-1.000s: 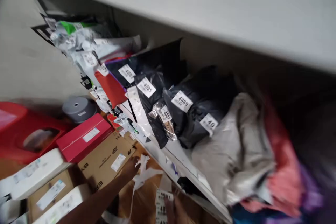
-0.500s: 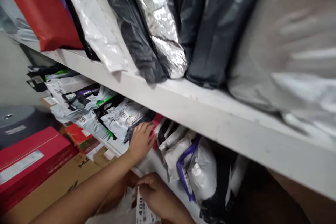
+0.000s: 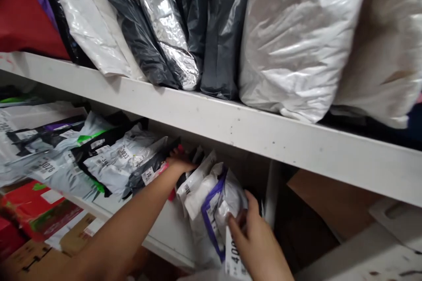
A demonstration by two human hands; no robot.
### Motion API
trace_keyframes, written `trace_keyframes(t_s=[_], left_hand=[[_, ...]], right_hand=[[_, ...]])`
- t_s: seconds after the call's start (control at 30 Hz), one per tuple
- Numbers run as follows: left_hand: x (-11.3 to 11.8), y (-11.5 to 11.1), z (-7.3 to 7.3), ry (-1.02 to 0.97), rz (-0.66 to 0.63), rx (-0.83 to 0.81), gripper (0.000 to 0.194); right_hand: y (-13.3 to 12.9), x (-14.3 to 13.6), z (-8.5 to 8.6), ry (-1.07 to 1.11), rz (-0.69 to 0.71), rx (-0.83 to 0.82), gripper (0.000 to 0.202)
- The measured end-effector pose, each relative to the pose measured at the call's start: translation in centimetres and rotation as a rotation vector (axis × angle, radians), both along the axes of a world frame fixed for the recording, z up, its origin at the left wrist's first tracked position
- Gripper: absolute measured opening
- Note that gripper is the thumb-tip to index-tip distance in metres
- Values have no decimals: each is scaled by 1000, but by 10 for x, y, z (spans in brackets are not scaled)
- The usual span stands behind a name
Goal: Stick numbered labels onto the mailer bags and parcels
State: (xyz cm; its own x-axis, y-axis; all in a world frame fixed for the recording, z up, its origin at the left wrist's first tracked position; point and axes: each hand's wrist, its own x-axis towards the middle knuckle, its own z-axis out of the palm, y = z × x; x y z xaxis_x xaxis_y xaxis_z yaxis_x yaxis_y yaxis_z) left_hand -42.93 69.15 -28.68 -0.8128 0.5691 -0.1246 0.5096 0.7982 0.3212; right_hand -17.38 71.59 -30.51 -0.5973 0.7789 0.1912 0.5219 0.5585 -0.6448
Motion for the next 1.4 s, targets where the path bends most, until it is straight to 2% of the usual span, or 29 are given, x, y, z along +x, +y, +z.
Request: trace_keyframes(t_s=[0.07, 0.13, 0.27, 0.43, 0.63, 0.8, 0.87, 0.93, 1.03, 1.13, 1.2, 1.27, 1.4], left_hand=[[0, 4, -2, -38, 28, -12, 99], [0, 5, -5, -69, 24, -15, 103], [-4, 3, -9, -56, -10, -12, 101], [-3, -3, -6, -59, -9, -14, 99], [-5, -16, -5, -78, 1, -78, 107], [1, -46, -6, -27, -88, -76, 86], [9, -63, -11, 29, -132, -3, 75], [18, -83, -18, 139, -122, 171, 65], [28, -116, -26, 367, -43, 380, 48], [32, -144, -29, 403, -68, 282, 39], [35, -154, -30, 353, -111, 190, 35], [40, -158, -34, 347, -129, 141, 30], [60, -154, -50, 389, -130, 145, 40]], right_hand=[[12, 6, 4, -164, -109, 53, 85], [18, 8, 5, -273, -135, 50, 83], [21, 5, 3, -372, -63, 3, 84], [19, -1, 4, -480, -31, 64, 84], [20, 3, 0, -424, -56, 84, 82], [28, 22, -5, -274, -10, 98, 75], [26, 30, 1, -170, -54, 128, 72], [18, 37, 12, -87, -80, 124, 65], [-5, 42, 27, -112, 92, -10, 41], [-35, 37, 28, -97, 315, -132, 16], [-54, 25, 20, -34, 431, -219, 6], [-71, 8, 6, -35, 525, -315, 6], [-91, -33, -33, -79, 561, -433, 7]])
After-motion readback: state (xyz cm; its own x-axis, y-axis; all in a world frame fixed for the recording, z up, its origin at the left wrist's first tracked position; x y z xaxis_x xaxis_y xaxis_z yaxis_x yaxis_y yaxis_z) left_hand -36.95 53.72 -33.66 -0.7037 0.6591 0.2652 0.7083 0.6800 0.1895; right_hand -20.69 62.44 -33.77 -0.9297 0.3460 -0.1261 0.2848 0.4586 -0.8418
